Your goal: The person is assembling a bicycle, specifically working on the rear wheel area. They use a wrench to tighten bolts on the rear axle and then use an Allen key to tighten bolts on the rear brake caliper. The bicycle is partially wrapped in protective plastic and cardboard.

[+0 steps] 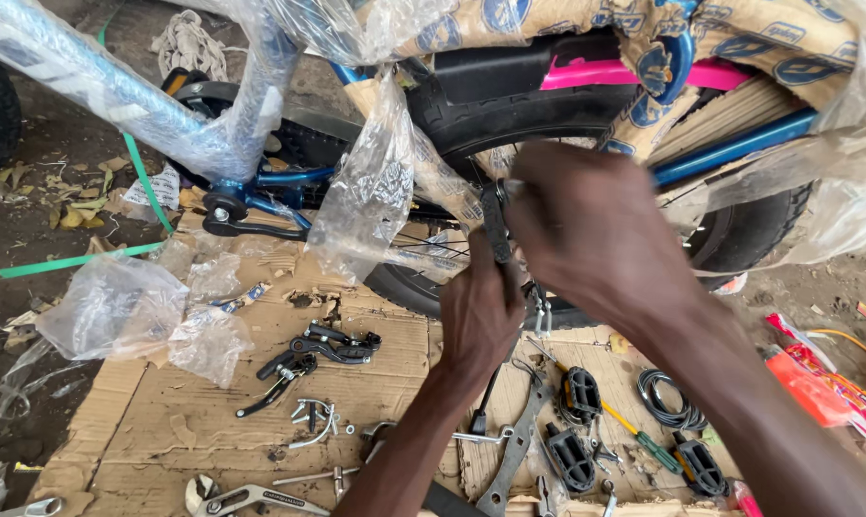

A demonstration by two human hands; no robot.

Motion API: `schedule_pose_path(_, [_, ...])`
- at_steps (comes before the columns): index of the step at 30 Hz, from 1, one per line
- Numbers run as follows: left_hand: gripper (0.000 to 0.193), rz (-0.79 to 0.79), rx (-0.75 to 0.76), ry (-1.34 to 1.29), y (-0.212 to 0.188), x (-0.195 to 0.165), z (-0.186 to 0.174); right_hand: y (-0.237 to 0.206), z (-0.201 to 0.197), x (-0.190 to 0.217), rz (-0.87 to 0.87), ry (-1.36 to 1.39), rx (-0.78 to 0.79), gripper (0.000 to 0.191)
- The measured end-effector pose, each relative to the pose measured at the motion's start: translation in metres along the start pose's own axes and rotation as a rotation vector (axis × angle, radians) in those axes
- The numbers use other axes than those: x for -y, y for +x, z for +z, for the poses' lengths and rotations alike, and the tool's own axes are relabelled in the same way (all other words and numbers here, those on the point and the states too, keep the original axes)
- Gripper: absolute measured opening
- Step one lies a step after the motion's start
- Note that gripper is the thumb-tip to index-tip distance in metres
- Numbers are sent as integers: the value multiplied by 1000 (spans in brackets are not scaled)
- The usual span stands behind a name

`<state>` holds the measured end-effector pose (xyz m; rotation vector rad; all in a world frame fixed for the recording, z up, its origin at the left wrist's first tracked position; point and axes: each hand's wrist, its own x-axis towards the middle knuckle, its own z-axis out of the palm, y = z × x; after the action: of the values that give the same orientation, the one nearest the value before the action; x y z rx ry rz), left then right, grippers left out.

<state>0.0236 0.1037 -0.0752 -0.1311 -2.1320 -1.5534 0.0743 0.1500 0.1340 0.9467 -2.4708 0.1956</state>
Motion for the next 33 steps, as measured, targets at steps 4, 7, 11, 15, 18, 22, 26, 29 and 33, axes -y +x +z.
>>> schedule_pose_path(4, [15,47,-289,-455,-29,-9,-26,-35,-11,-2,377,355,-179,17])
schedule_pose_path(7, [17,-38,-368,-683,-45,-22,-56,-50,1,-7,451,558,-162,17])
schedule_pose_path(11, [26,-262,-302,-667,-46,-40,-93,-57,31,-3,486,876,11,17])
schedule_pose_path(15, [30,-340,-207,-743,-41,-57,-115,-55,52,10,482,1045,23,24])
schedule_pose_path(18, [33,-323,-153,-753,-38,-65,-122,-53,56,15,484,1057,34,17])
schedule_pose_path(22, [33,-396,-135,-830,-35,-69,-124,-54,53,14,528,1067,22,17])
schedule_pose_path(26, [32,-442,-117,-828,-34,-71,-121,-55,52,14,559,1063,20,18])
schedule_pose_path(29, [33,-418,-90,-867,-34,-69,-122,-54,51,18,557,1037,21,18])
schedule_pose_path(33, [38,-432,-49,-818,-34,-65,-126,-52,50,22,364,908,35,20])
